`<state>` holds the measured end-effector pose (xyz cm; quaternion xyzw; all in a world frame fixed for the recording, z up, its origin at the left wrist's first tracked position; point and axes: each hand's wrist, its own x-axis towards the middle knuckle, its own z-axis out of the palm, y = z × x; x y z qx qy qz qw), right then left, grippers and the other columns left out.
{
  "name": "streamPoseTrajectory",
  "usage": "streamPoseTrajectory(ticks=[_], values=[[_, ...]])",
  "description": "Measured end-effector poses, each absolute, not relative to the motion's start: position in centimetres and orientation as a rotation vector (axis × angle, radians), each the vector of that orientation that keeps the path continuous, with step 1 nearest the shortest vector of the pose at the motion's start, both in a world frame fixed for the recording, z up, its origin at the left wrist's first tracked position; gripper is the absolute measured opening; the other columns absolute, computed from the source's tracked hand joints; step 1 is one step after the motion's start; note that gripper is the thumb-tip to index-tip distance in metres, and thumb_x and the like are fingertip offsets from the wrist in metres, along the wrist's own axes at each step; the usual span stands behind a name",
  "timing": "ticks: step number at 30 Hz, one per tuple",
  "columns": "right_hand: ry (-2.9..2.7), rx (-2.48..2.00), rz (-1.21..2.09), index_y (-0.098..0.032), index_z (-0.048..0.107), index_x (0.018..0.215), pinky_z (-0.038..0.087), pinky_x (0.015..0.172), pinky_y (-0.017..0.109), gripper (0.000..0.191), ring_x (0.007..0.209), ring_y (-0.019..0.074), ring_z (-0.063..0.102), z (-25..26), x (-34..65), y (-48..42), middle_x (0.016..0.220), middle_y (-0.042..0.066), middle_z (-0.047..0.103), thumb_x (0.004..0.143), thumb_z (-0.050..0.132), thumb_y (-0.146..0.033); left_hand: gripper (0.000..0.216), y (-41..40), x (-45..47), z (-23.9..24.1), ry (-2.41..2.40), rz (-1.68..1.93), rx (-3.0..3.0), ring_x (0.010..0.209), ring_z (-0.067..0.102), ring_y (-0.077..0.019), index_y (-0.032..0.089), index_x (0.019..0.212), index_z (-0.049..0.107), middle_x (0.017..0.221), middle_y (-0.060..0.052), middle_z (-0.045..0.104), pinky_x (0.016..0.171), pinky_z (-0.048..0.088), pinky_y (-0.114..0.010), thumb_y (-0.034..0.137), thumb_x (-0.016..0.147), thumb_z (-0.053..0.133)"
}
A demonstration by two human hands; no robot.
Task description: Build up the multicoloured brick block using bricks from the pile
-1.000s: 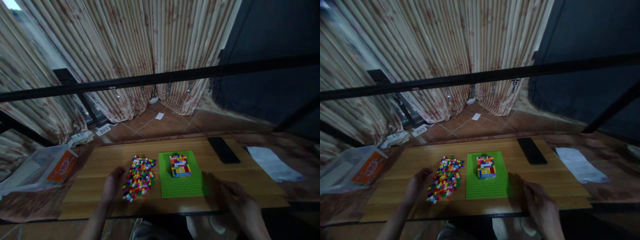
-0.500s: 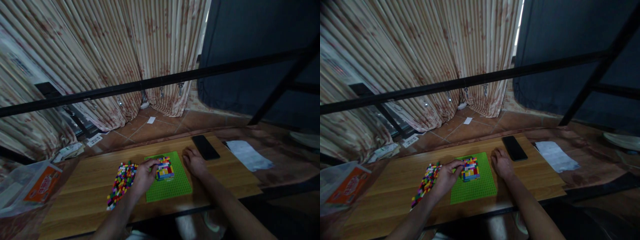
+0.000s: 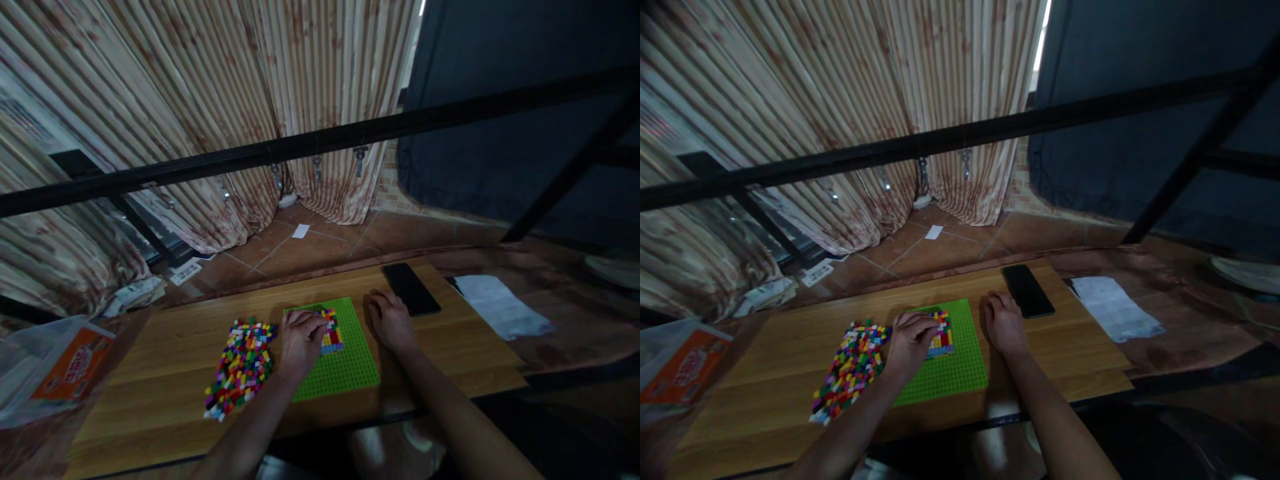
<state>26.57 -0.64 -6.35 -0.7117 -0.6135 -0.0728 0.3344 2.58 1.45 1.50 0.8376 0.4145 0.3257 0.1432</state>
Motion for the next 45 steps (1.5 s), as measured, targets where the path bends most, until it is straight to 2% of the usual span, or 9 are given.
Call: streamPoseTrajectory(ticks=[4, 8, 17, 23, 35, 39, 45], values=[[-1.6, -1.866, -0.216, -0.014, 0.067, 0.104, 0.046, 0.093, 0.041, 0.024, 0.102, 0.0265, 0.057, -6.5, 26.6, -0.6, 0.116, 0.014, 0.064, 0.09, 0.05, -0.024, 0.015, 1.2, 2.8, 1.5, 1.256, 0.946, 2.416, 0.092, 0.061, -0.0185, 0.027, 0.078, 0.072, 0.087, 0.001, 0.075, 0.095, 0.036, -0.042, 0.02, 0.087, 0.061], [-1.599, -1.852, -0.219, -0.015, 0.067, 0.103, 0.046, 0.092, 0.042, 0.024, 0.103, 0.0266, 0.057, -6.5, 26.6, -0.7, 0.115, 0.014, 0.065, 0.09, 0.049, -0.025, 0.013, 1.3, 2.8, 0.8, 1.336, 1.014, 2.414, 0.092, 0.061, -0.0192, 0.026, 0.077, 0.072, 0.09, 0.0, 0.074, 0.091, 0.037, -0.042, 0.022, 0.086, 0.063], [-1.61, -1.865, -0.244, -0.015, 0.067, 0.104, 0.046, 0.094, 0.041, 0.025, 0.102, 0.0263, 0.056, -6.6, 26.6, -0.7, 0.116, 0.014, 0.064, 0.091, 0.049, -0.027, 0.015, 0.2, 2.5, 0.0, 1.359, 1.099, 2.564, 0.097, 0.061, -0.0206, 0.027, 0.09, 0.072, 0.099, -0.002, 0.072, 0.101, 0.032, -0.051, 0.019, 0.088, 0.059], [-1.619, -1.874, -0.241, -0.015, 0.067, 0.103, 0.045, 0.094, 0.04, 0.024, 0.103, 0.0263, 0.057, -6.6, 26.7, -0.8, 0.115, 0.013, 0.064, 0.091, 0.048, -0.026, 0.018, -0.5, 2.6, 0.1, 1.402, 1.017, 2.634, 0.105, 0.058, -0.0243, 0.025, 0.096, 0.07, 0.11, -0.006, 0.069, 0.103, 0.03, -0.058, 0.018, 0.088, 0.055], [-1.662, -1.861, -0.261, -0.015, 0.066, 0.104, 0.046, 0.09, 0.04, 0.027, 0.104, 0.0264, 0.056, -7.0, 26.9, -0.7, 0.116, 0.014, 0.064, 0.091, 0.046, -0.028, 0.024, -1.4, 2.3, 0.3, 1.454, 0.922, 2.599, 0.115, 0.055, -0.0266, 0.029, 0.107, 0.068, 0.124, -0.005, 0.065, 0.104, 0.031, -0.062, 0.021, 0.09, 0.053], [-1.664, -1.882, -0.273, -0.016, 0.067, 0.103, 0.047, 0.089, 0.041, 0.029, 0.102, 0.0265, 0.057, -7.3, 27.0, -0.6, 0.115, 0.014, 0.064, 0.091, 0.045, -0.03, 0.034, -2.3, 0.5, 0.7, 1.464, 0.94, 2.57, 0.118, 0.053, -0.0267, 0.028, 0.122, 0.061, 0.13, -0.007, 0.061, 0.104, 0.036, -0.058, 0.02, 0.09, 0.052], [-1.664, -1.851, -0.314, -0.016, 0.067, 0.101, 0.047, 0.089, 0.041, 0.029, 0.102, 0.026, 0.058, -7.7, 27.3, -0.6, 0.112, 0.013, 0.065, 0.089, 0.044, -0.029, 0.036, -2.8, -7.3, 0.5, 1.648, 1.079, 2.437, 0.117, 0.056, -0.0253, 0.023, 0.121, 0.06, 0.126, -0.009, 0.063, 0.1, 0.045, -0.048, 0.015, 0.087, 0.052]])
